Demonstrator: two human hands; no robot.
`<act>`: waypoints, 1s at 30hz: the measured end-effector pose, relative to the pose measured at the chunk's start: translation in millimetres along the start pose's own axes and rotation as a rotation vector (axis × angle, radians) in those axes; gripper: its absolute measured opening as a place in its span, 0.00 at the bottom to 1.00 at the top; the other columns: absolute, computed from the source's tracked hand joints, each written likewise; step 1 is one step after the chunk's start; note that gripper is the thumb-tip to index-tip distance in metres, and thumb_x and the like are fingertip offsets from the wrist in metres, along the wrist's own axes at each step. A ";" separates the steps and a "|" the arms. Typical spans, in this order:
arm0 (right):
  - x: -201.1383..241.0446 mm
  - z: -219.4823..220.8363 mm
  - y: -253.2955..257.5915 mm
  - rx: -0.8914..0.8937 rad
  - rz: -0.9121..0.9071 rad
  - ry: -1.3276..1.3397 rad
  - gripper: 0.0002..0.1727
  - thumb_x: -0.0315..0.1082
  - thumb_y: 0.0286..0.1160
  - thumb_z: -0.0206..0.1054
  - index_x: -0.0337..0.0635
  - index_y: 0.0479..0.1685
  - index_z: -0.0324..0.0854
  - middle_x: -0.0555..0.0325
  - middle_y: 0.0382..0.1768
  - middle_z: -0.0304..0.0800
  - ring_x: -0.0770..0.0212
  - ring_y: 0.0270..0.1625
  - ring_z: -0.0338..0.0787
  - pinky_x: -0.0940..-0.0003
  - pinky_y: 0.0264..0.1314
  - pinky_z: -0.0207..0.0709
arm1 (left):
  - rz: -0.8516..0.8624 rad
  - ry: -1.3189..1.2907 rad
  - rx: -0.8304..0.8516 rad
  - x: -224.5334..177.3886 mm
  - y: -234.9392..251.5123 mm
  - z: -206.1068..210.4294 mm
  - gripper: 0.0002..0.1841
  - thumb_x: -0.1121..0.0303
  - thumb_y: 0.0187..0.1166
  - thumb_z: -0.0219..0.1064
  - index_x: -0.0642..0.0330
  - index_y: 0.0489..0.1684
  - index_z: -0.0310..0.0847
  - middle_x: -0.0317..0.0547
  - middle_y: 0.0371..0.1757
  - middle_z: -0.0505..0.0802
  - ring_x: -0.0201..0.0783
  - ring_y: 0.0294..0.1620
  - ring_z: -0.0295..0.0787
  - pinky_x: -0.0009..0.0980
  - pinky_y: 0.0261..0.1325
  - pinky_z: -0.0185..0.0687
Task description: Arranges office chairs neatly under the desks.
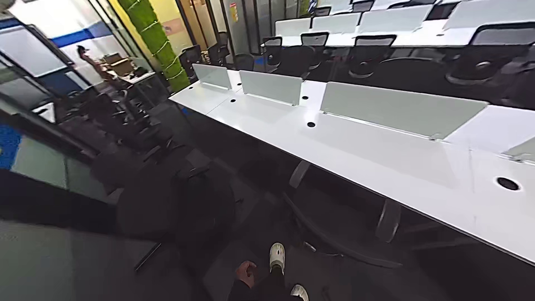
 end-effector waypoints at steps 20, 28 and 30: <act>219.6 25.1 80.0 0.011 -0.110 -0.213 0.34 0.46 0.76 0.73 0.42 0.80 0.74 0.43 0.67 0.90 0.45 0.70 0.89 0.44 0.77 0.78 | -0.074 -0.129 -0.710 122.0 61.7 -231.1 0.13 0.76 0.72 0.70 0.63 0.54 0.92 0.57 0.60 0.94 0.54 0.65 0.90 0.54 0.75 0.80; 389.9 93.9 106.2 0.116 -0.148 -0.292 0.41 0.47 0.79 0.71 0.36 0.88 0.63 0.38 0.73 0.85 0.43 0.76 0.85 0.44 0.83 0.72 | -0.151 -0.110 -1.250 247.3 117.6 -453.1 0.22 0.77 0.69 0.73 0.72 0.64 0.84 0.71 0.75 0.82 0.64 0.81 0.75 0.54 0.84 0.69; 425.7 102.7 110.2 0.119 -0.181 -0.314 0.40 0.48 0.79 0.71 0.35 0.86 0.65 0.38 0.73 0.85 0.42 0.75 0.85 0.43 0.83 0.73 | -0.302 -0.066 -1.235 270.6 123.4 -497.2 0.27 0.69 0.72 0.74 0.67 0.72 0.80 0.68 0.80 0.79 0.63 0.84 0.72 0.55 0.86 0.66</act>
Point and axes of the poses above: each hand's wrist, its own y-axis towards the middle knuckle, its own z-axis out of the palm, x = y × z, the point moved 3 cm from there along y, towards the middle knuckle
